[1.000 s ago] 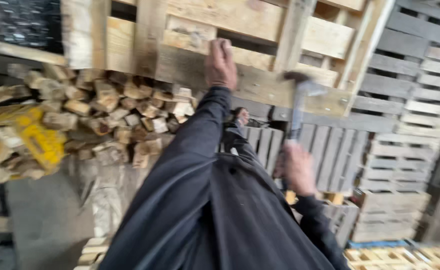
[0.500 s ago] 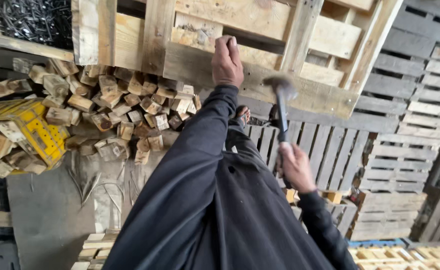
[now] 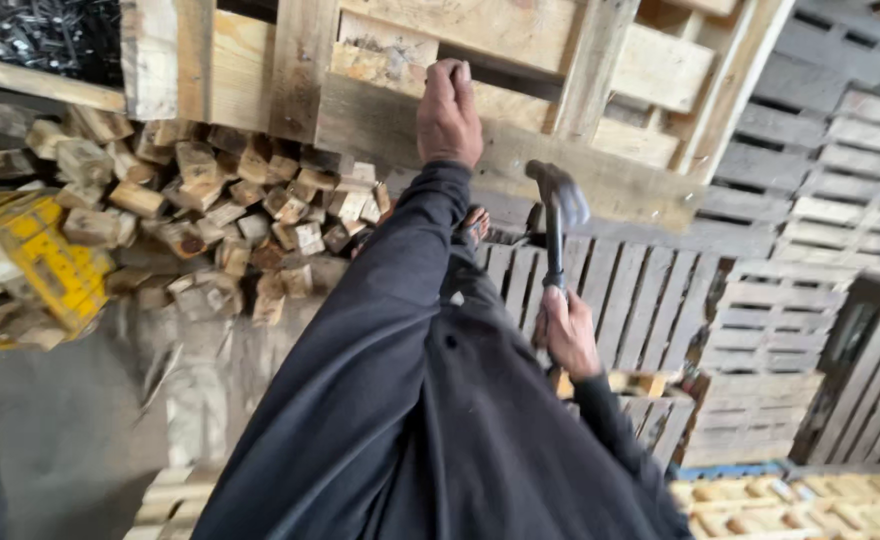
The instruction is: The person assembles a wooden pallet by nailing wooden blocks to a pallet frame using a hammer. They pick up nails, position the blocks, and drive the nails into the wood. The person also moves a long wooden plank and adjusts the blocks on the pallet.
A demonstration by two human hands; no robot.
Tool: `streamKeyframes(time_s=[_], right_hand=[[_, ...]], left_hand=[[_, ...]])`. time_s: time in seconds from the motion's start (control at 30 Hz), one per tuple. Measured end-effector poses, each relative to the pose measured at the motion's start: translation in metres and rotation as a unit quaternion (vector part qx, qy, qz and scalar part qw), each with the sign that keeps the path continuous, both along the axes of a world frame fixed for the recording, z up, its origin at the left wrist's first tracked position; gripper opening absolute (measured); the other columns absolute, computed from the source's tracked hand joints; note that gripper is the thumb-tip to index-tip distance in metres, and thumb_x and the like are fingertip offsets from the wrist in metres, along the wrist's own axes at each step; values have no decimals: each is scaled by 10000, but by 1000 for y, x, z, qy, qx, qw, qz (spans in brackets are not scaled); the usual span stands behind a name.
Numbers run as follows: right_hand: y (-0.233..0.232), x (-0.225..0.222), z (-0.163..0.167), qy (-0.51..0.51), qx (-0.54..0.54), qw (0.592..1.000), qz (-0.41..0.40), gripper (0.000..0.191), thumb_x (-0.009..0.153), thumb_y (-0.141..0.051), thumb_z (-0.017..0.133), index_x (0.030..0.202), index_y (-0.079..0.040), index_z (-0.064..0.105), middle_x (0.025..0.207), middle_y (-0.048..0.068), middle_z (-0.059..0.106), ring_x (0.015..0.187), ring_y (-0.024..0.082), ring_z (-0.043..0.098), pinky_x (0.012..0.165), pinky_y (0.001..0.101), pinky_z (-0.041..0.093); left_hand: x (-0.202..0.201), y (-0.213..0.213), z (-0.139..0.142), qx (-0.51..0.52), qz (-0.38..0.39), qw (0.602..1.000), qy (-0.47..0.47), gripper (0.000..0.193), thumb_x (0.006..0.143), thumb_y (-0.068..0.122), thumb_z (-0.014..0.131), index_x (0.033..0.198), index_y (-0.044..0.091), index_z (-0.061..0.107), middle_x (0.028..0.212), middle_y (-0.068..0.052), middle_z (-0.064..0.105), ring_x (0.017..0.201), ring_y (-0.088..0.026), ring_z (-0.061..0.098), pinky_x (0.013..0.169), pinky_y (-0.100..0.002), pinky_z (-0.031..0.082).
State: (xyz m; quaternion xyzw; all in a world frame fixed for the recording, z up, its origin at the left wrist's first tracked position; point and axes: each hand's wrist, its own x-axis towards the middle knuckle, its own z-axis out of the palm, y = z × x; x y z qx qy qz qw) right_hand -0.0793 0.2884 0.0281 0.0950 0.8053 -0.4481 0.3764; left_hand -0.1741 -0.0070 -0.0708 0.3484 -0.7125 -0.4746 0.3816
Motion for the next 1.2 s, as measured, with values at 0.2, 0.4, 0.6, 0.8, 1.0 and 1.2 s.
streamKeyframes(time_s=[0.2, 0.4, 0.6, 0.8, 1.0, 1.2], right_hand=[[-5, 20, -27, 128, -47, 990, 19, 427, 1047, -441, 543, 952, -26, 571, 672, 15, 547, 550, 95, 503, 487, 277, 441], [-22, 28, -42, 38, 5, 999, -35, 424, 1034, -433, 529, 913, -34, 608, 656, 16, 560, 507, 103, 513, 453, 280, 425], [-30, 93, -18, 26, -57, 995, -74, 387, 1039, -390, 563, 920, -22, 587, 630, 29, 546, 493, 110, 490, 447, 273, 390], [-14, 38, -8, 197, 13, 976, 90, 368, 1047, -360, 631, 956, -3, 642, 687, 11, 626, 570, 63, 547, 502, 254, 441], [-60, -166, -7, 404, 138, 839, 338, 527, 959, -448, 793, 1225, 1, 720, 785, 81, 725, 533, 133, 611, 485, 309, 495], [-129, -292, -43, 383, 176, 766, 485, 453, 998, -467, 789, 1244, -89, 748, 849, 103, 724, 647, 209, 633, 587, 383, 509]], left_hand=[[2, -5, 15, 3, 5, 1000, 30, 148, 1096, 202, 523, 1118, 70, 587, 1017, -171, 679, 922, -394, 674, 770, -439, 555], [-3, -19, 22, 34, -18, 999, 18, 245, 1084, 308, 551, 1020, 81, 617, 872, -122, 653, 784, -291, 633, 698, -414, 526], [61, -51, 25, 313, 42, 941, 124, 272, 1008, 375, 610, 890, 130, 624, 722, 46, 531, 597, -82, 485, 528, -260, 436], [162, -103, -5, 175, 108, 975, -85, 397, 927, 403, 734, 1094, 42, 736, 1025, -73, 754, 933, -184, 688, 833, -335, 563], [148, -105, -24, 191, 96, 970, -115, 529, 866, 347, 826, 1223, -29, 728, 1147, -179, 778, 1034, -235, 734, 961, -361, 549], [142, -98, -23, 228, 135, 963, -50, 494, 880, 323, 794, 1221, -27, 721, 1091, -170, 795, 972, -197, 741, 903, -315, 561]])
